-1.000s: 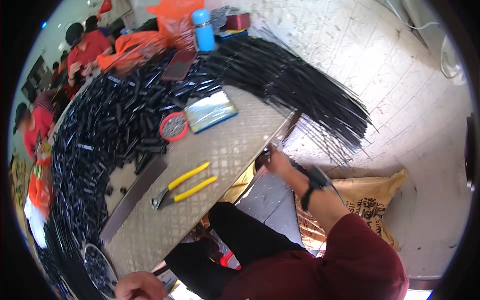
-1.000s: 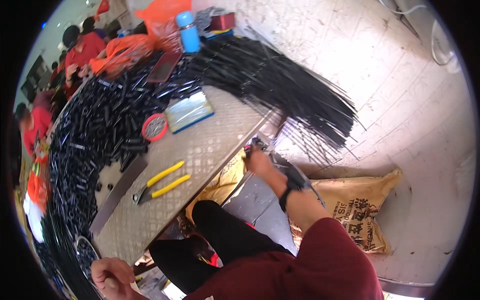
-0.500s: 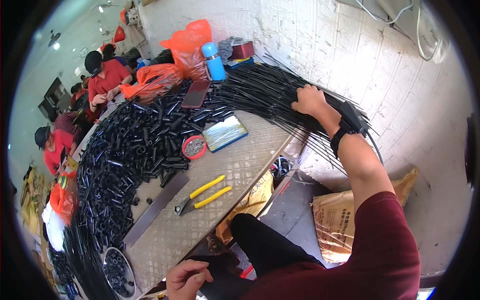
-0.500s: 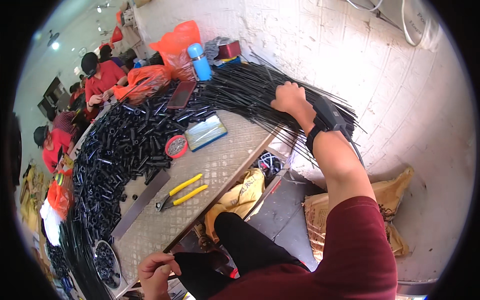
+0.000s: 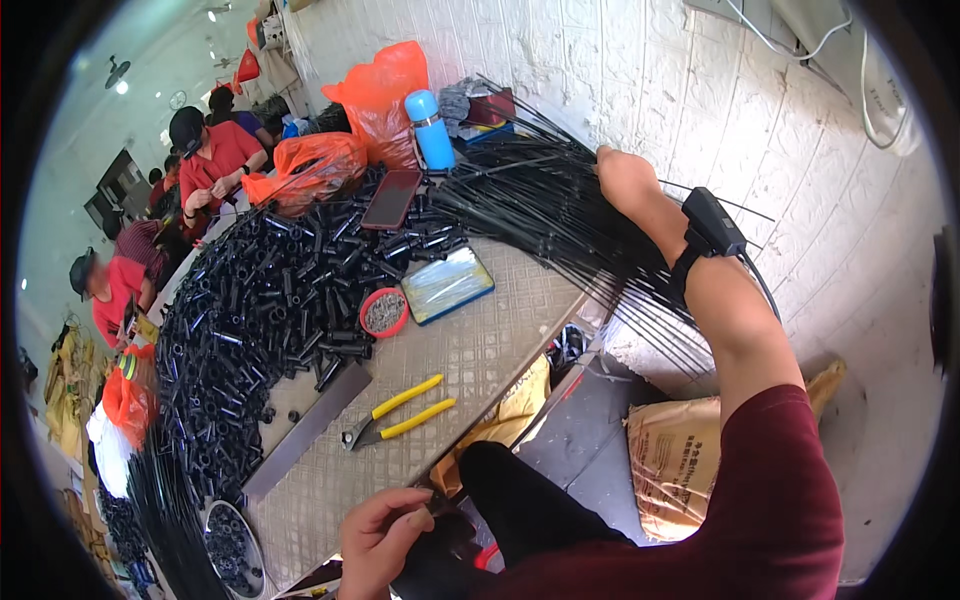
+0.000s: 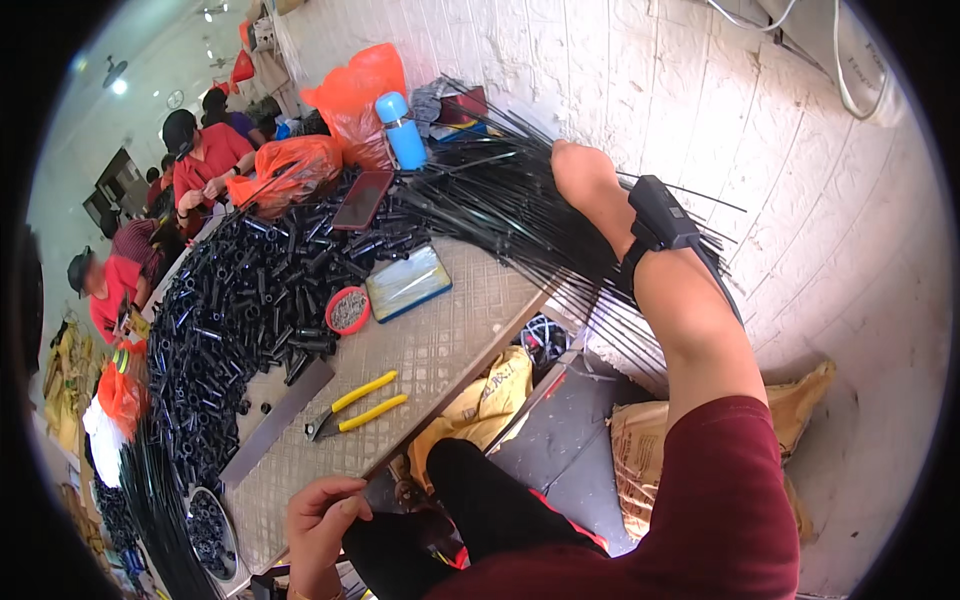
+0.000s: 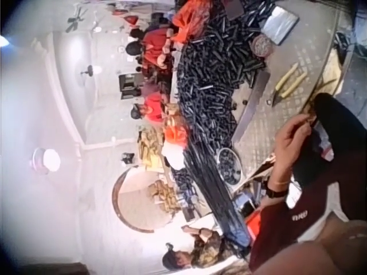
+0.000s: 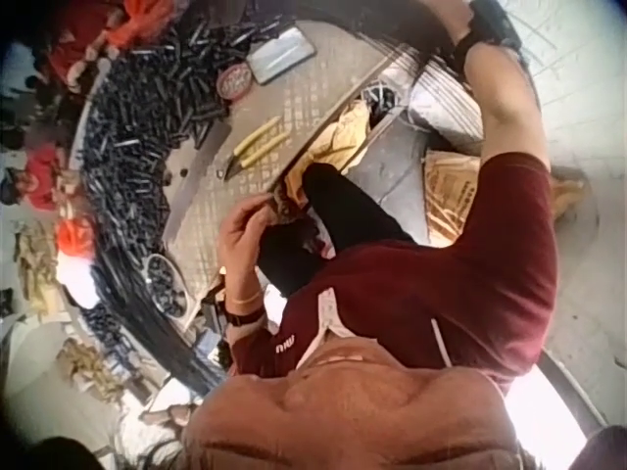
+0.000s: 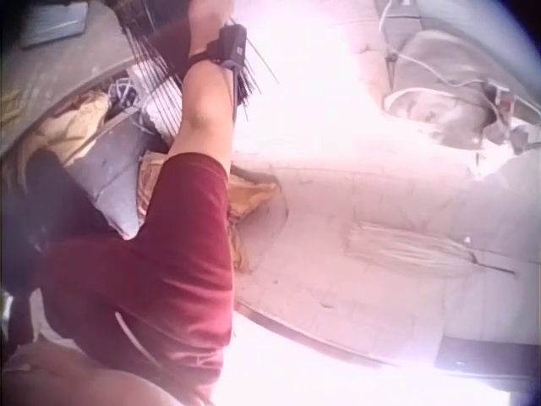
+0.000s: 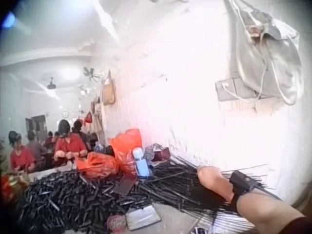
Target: Assemble umbrella rib components by inserting rods into plastic joints and trimming with pliers.
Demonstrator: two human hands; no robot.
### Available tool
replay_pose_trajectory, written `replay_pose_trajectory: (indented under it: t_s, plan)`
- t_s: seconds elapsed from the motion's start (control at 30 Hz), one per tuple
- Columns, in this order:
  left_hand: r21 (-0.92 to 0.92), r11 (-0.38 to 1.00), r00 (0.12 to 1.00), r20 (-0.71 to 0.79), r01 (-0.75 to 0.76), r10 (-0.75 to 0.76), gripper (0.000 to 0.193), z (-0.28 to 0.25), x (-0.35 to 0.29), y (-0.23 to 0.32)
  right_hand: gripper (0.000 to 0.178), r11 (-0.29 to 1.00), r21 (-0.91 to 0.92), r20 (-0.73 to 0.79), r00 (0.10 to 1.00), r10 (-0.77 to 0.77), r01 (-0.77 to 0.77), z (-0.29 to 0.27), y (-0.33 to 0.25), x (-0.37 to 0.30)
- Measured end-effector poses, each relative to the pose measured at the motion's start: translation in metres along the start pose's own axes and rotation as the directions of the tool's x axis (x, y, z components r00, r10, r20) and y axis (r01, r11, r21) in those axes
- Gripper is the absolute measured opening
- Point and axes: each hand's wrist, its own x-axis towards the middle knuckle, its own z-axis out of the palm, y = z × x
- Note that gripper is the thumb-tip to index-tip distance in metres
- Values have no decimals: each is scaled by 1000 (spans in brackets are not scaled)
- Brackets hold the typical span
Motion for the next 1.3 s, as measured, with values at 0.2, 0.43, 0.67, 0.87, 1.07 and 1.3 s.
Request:
replay_pose_trajectory:
  t_s: [0.2, 0.43, 0.67, 0.87, 1.07, 1.3]
  plan:
    - [41, 997, 982, 172, 71, -77, 23, 21, 38, -4, 23, 993, 110, 2, 999, 52, -52, -23, -7, 9]
    - [-9, 998, 966, 250, 70, -66, 21, 45, 73, -8, 37, 827, 377, 609, 784, 118, -417, -10, 20, 32]
    - [294, 861, 891, 321, -415, 320, 29, 90, 155, -26, 45, 980, 197, 169, 983, -70, 35, 30, 5, 35]
    - [546, 516, 746, 399, -660, 533, 63, 161, 240, -39, 20, 740, 585, 506, 862, -15, -331, -28, 10, 27]
    - [675, 475, 811, 346, -564, 471, 76, 159, 284, -61, 16, 760, 647, 205, 974, -92, -64, -8, 41, 74]
    - [626, 303, 590, 317, -719, 743, 67, 159, 314, -56, 28, 891, 433, 24, 986, -162, 136, -81, 17, 108]
